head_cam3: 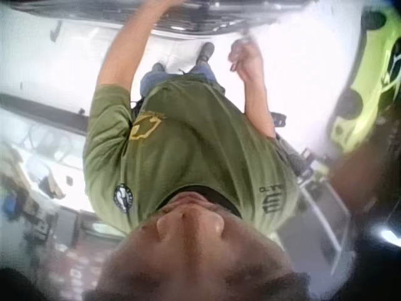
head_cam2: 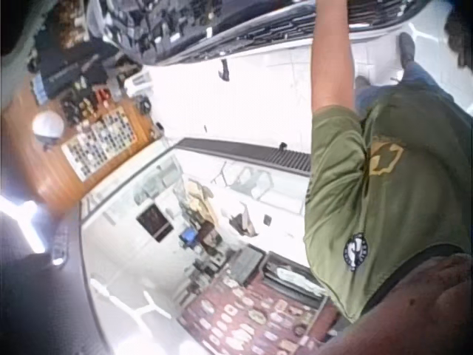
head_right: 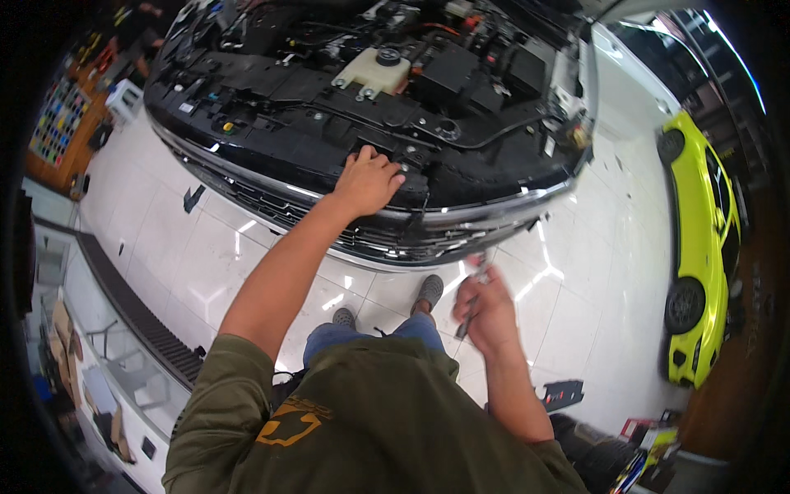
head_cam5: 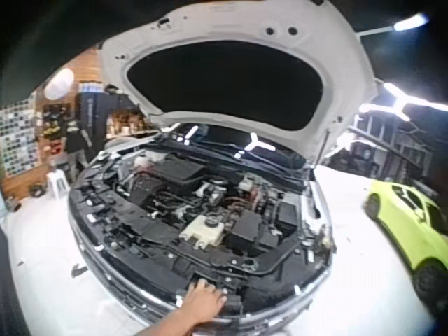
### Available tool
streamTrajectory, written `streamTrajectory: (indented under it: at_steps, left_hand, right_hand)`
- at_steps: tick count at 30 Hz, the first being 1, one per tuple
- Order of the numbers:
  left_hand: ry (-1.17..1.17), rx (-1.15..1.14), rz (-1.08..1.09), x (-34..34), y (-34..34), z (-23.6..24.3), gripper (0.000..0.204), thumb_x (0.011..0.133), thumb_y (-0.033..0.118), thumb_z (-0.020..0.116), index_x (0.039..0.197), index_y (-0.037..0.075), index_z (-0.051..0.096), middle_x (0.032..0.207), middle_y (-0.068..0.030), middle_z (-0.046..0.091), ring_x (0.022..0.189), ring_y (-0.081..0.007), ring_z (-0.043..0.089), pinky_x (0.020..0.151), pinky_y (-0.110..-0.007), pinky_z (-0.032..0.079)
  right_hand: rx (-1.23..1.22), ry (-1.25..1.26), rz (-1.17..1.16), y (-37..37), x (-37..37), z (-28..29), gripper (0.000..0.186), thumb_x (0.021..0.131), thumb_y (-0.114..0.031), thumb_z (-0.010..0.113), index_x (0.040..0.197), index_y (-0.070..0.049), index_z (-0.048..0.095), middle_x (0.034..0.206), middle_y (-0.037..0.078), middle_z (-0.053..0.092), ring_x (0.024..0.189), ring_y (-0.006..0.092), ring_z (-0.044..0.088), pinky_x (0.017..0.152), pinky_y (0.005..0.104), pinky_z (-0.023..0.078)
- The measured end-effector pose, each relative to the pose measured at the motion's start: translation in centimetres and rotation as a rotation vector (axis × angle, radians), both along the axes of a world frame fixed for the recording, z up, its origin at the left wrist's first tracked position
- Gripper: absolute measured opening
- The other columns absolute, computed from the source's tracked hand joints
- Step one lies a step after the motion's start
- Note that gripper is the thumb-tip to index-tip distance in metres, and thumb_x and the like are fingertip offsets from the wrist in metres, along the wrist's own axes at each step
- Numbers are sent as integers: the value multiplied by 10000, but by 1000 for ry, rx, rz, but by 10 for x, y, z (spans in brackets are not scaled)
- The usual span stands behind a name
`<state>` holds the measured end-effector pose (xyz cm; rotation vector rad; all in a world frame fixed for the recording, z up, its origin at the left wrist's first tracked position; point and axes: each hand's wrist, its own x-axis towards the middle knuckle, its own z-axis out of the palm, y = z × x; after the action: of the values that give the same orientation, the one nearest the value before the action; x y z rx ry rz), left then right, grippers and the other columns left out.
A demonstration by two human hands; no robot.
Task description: The person uses a screwdriver to remove several screws from a plastic cover under the hood of a white car. After detaching the cover, they place it on a nearby workbench and then use a wrench to remove additional fasteners from the front of the vehicle.
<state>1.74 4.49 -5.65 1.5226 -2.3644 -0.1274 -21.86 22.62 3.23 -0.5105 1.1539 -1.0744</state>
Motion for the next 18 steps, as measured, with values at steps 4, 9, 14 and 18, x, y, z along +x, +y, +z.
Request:
streamTrajectory:
  at_steps: [4, 9, 14, 18]
  left_hand:
    - [-299, -15, -74, 8, 0, 11, 459, 999, 419, 369, 1244, 106, 598, 1239, -115, 589, 1280, -357, 398, 1062, -547, 308]
    - [-118, 175, 20, 1, 0, 9, 514, 978, 476, 374, 1283, 118, 579, 1335, -121, 547, 1321, -411, 374, 1089, -536, 298]
    - [-141, 292, 92, -11, -1, 18, 548, 972, 486, 370, 1291, 83, 561, 1386, -132, 507, 1347, -406, 345, 1079, -554, 306]
    - [-193, 199, 106, -5, 8, 2, 598, 975, 508, 350, 1389, 89, 453, 1454, -131, 426, 1378, -417, 295, 1108, -554, 259]
  right_hand:
    - [215, 5, 109, 114, 29, -14, 322, 950, -140, 498, 1262, -71, 460, 730, 49, 530, 592, 155, 517, 522, 293, 442]
    - [281, -66, -165, 201, 28, -21, 311, 974, -153, 464, 1277, -86, 447, 738, 51, 532, 597, 149, 516, 521, 283, 439]
    - [201, 23, -209, 261, 1, -39, 328, 975, -161, 468, 1293, -85, 432, 769, 54, 551, 562, 135, 504, 493, 282, 430]
    - [182, 136, -305, 315, -16, -56, 355, 969, -138, 464, 1314, -72, 415, 788, 54, 559, 569, 109, 503, 487, 260, 423]
